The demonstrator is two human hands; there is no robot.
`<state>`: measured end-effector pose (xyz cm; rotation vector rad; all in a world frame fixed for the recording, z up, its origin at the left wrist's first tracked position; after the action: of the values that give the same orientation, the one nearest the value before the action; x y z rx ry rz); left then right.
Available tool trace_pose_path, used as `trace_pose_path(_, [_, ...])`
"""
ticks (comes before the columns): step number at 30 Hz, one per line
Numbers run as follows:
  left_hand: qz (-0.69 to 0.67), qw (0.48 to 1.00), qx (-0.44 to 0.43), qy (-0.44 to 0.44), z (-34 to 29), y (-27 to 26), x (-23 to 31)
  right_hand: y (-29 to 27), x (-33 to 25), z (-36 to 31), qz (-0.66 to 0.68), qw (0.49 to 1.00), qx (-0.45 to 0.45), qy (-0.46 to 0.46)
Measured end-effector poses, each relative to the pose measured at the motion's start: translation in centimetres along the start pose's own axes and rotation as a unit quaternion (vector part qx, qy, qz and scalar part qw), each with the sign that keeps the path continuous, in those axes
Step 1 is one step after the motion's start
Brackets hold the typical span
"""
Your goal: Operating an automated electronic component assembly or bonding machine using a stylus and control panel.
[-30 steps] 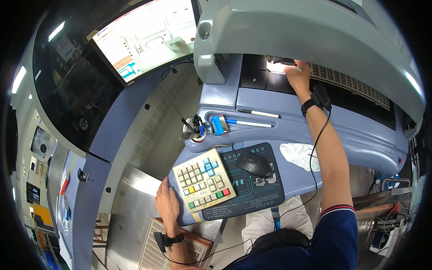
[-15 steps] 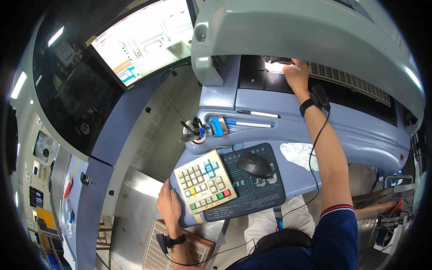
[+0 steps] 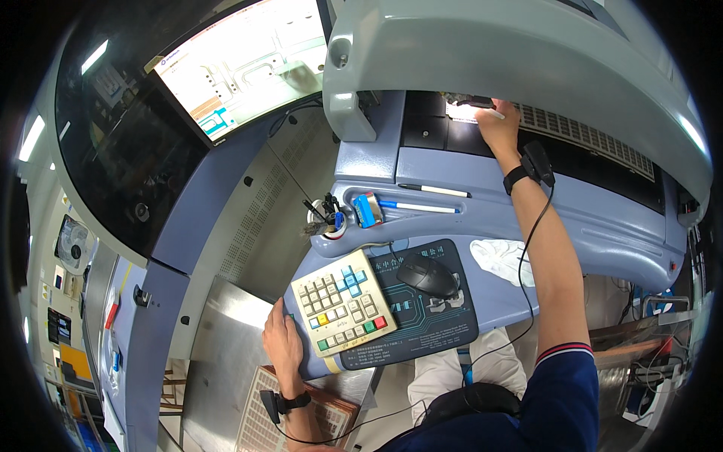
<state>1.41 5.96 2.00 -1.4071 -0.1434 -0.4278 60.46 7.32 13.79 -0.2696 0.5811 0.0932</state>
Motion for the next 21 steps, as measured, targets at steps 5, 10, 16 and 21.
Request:
trace_pose_path(5, [0.004, 1.0, -0.001, -0.004, 0.0, 0.1, -0.1, 0.4, 0.5, 0.1, 0.036, 0.998, 0.017, -0.044])
trace_pose_path(10, [0.006, 1.0, 0.009, 0.004, 0.0, 0.1, -0.1, 0.3, 0.3, 0.3, 0.034, 0.998, 0.014, -0.042])
trace_pose_path(16, [0.009, 1.0, 0.004, 0.004, 0.0, 0.1, 0.0, 0.3, 0.2, 0.4, 0.025, 0.999, 0.016, -0.041])
trace_pose_path(21, [0.002, 1.0, 0.004, 0.002, 0.0, 0.3, -0.2, 0.5, 0.9, 0.5, 0.048, 0.998, 0.013, -0.041])
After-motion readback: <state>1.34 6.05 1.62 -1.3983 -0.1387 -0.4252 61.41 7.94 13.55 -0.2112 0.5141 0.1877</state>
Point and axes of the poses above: each hand's wrist, its own z-axis towards the middle knuckle, its own y-axis out of the palm, x = y × z, the point moved 5 cm from there along z, towards the middle knuckle, and after that the axes turned 5 degrees about z, right-handed, at the moved point
